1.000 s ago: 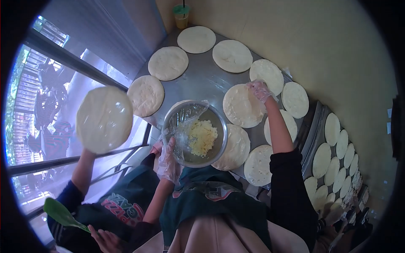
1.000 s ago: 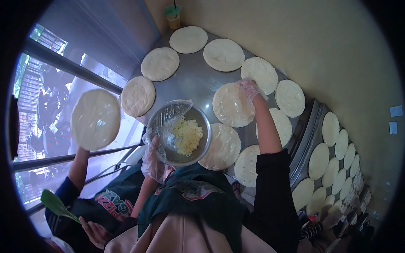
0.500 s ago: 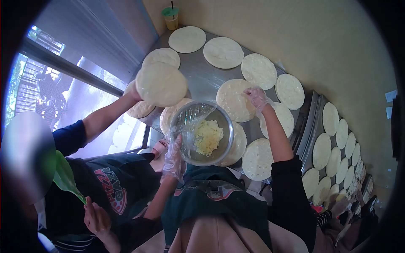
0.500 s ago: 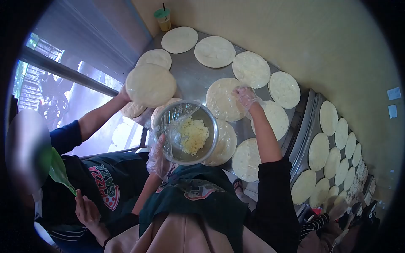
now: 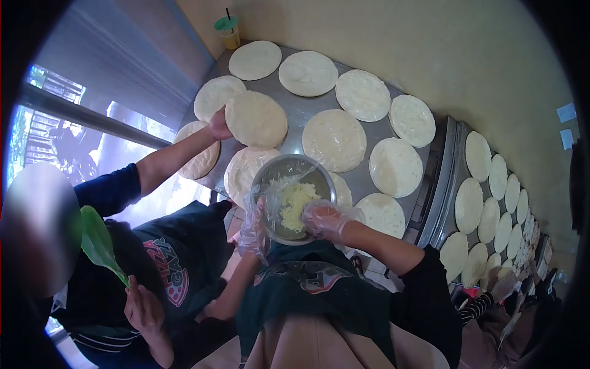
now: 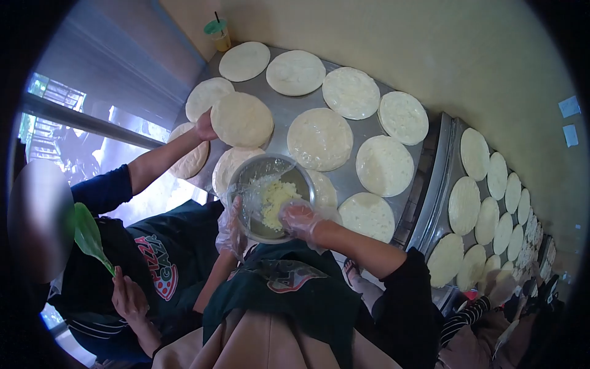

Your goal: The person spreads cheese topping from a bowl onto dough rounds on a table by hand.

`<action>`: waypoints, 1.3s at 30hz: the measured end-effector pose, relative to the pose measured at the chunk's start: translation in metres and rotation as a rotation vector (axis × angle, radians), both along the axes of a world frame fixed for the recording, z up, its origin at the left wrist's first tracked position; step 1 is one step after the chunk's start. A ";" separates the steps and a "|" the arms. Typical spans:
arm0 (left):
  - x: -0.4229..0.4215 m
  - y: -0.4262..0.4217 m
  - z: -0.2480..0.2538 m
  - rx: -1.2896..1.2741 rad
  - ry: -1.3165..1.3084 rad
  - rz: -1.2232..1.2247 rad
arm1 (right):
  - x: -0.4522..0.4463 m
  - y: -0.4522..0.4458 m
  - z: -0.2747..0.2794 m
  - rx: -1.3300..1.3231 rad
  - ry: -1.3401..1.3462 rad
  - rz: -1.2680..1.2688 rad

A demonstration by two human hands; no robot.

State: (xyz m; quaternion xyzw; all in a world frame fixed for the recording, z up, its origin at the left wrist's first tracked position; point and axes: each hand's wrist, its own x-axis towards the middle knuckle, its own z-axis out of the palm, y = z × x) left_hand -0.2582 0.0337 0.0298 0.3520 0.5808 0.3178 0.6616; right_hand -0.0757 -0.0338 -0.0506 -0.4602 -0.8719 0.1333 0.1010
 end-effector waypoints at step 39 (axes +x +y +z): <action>-0.012 -0.015 -0.009 -0.083 -0.325 0.065 | 0.193 0.165 -0.049 -0.402 0.780 -0.870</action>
